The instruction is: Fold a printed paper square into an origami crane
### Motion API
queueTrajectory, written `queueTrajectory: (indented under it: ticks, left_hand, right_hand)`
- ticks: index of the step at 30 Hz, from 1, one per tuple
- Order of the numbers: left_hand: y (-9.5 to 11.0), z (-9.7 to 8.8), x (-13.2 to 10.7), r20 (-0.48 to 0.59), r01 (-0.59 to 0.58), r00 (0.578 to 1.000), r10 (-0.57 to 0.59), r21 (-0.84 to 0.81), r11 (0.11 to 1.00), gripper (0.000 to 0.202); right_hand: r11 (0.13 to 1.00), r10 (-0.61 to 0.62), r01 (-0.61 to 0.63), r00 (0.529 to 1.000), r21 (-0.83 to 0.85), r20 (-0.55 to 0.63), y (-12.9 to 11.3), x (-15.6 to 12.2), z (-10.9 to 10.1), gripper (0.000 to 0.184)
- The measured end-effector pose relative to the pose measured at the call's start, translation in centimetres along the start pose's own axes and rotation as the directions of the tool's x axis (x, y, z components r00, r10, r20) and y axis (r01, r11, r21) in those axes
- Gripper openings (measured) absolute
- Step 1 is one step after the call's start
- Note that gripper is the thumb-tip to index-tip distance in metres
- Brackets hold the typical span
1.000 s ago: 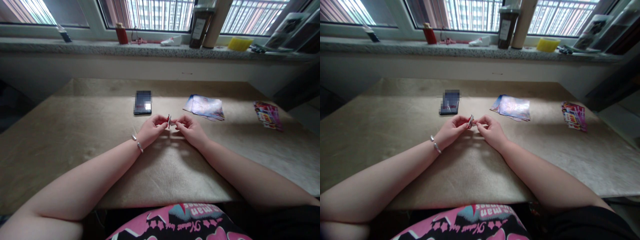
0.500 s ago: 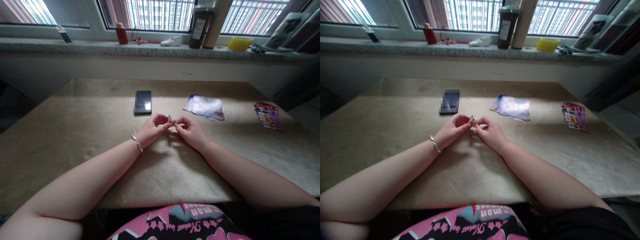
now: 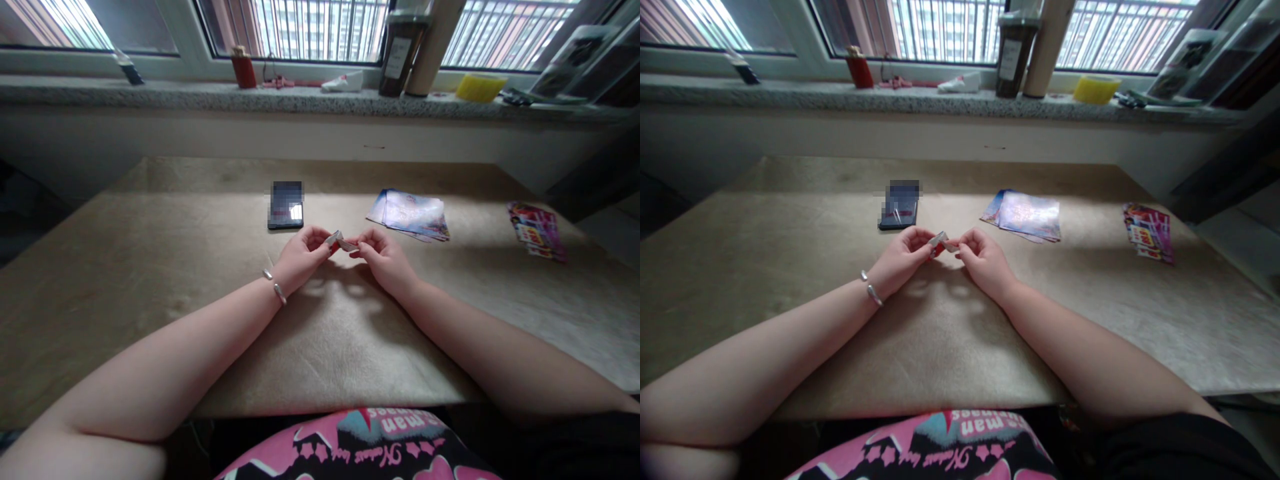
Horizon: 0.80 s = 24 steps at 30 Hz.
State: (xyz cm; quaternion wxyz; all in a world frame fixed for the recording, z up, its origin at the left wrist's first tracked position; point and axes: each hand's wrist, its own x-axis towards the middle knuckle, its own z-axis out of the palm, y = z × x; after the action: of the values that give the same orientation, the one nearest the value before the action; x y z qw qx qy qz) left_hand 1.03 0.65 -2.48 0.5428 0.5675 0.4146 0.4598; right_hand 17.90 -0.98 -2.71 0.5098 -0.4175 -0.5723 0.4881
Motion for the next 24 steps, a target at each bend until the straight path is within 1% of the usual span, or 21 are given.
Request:
queueTrajectory:
  ticks: [2,4,9,12,15,17,19,21,24]
  left_hand:
    - [-0.04,0.01,-0.02,0.011,-0.012,1.000,0.012,0.006,1.000,0.029]
    - [-0.08,0.00,-0.04,0.035,-0.017,0.999,0.017,0.003,1.000,0.031]
    - [-0.10,-0.08,-0.09,0.085,-0.029,0.996,0.031,-0.017,0.999,0.032]
    - [0.00,-0.16,-0.11,0.129,-0.032,0.991,0.039,-0.056,0.998,0.034]
    - [0.13,-0.23,-0.19,0.190,-0.012,0.982,0.019,-0.043,0.999,0.043]
    - [0.17,-0.26,-0.24,0.217,0.009,0.976,-0.008,-0.004,1.000,0.042]
    - [0.15,-0.26,-0.28,0.211,0.015,0.977,-0.021,0.028,0.999,0.039]
    - [0.09,-0.24,-0.29,0.184,0.009,0.983,-0.018,0.047,0.999,0.038]
    - [0.05,-0.21,-0.31,0.162,0.004,0.987,-0.013,0.053,0.999,0.038]
  right_hand:
    - [0.999,0.047,-0.046,0.999,0.023,-0.021,-0.07,0.14,0.01,0.021]
    - [0.998,0.067,-0.066,0.997,0.023,-0.039,-0.06,0.23,0.01,0.024]
    - [1.000,0.002,-0.001,0.997,0.005,-0.071,0.37,0.41,-0.02,0.030]
    - [1.000,-0.016,0.016,0.997,-0.008,-0.072,0.49,0.47,-0.04,0.030]
    - [0.999,-0.030,0.029,0.999,-0.038,-0.041,0.36,0.40,-0.01,0.029]
    - [0.997,-0.047,0.046,0.999,-0.063,-0.012,0.21,0.26,0.02,0.028]
    - [0.995,-0.065,0.065,0.998,-0.081,0.002,0.10,0.09,0.02,0.025]
    - [0.993,-0.077,0.078,0.997,-0.090,0.014,0.03,-0.08,0.02,0.023]
    - [0.988,-0.087,0.093,0.995,-0.124,0.051,-0.01,-0.27,0.05,0.023]
